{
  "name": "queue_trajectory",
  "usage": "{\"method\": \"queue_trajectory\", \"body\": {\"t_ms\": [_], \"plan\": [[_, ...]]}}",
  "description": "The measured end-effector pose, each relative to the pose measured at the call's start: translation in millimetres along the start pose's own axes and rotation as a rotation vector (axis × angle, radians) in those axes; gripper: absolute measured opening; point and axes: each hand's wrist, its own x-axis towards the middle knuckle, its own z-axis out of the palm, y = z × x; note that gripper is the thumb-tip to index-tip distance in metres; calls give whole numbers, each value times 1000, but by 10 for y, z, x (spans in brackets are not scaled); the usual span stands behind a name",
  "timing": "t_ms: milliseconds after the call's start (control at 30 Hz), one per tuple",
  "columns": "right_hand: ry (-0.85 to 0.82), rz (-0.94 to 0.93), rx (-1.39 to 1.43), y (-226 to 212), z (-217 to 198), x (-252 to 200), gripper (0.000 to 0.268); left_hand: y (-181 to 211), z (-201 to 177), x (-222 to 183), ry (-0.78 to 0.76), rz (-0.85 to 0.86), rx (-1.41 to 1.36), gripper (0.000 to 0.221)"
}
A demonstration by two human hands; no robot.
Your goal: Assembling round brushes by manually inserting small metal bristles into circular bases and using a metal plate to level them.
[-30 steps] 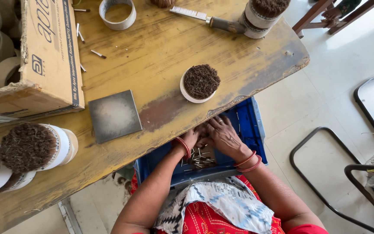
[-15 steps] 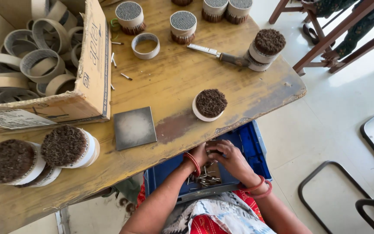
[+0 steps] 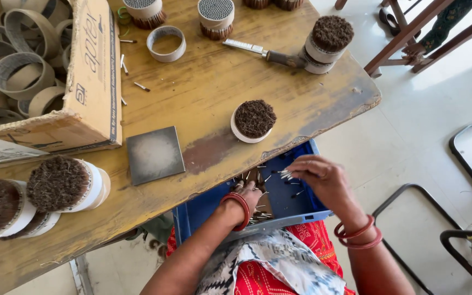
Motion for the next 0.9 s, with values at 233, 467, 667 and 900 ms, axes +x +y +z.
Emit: {"method": "queue_trajectory", "body": {"t_ms": [233, 467, 667, 900], "plan": [[136, -353, -393, -388, -440, 692, 12, 347, -2441, -152, -204, -144, -981, 27], [-73, -457, -561, -210, -285, 984, 24, -180, -2312, 522, 543, -9, -444, 127], [-54, -393, -459, -217, -269, 958, 16, -362, -2110, 801, 447, -1, -513, 126], [-210, -334, -283, -698, -193, 992, 13, -426, -2082, 778, 502, 124, -476, 97]]}}
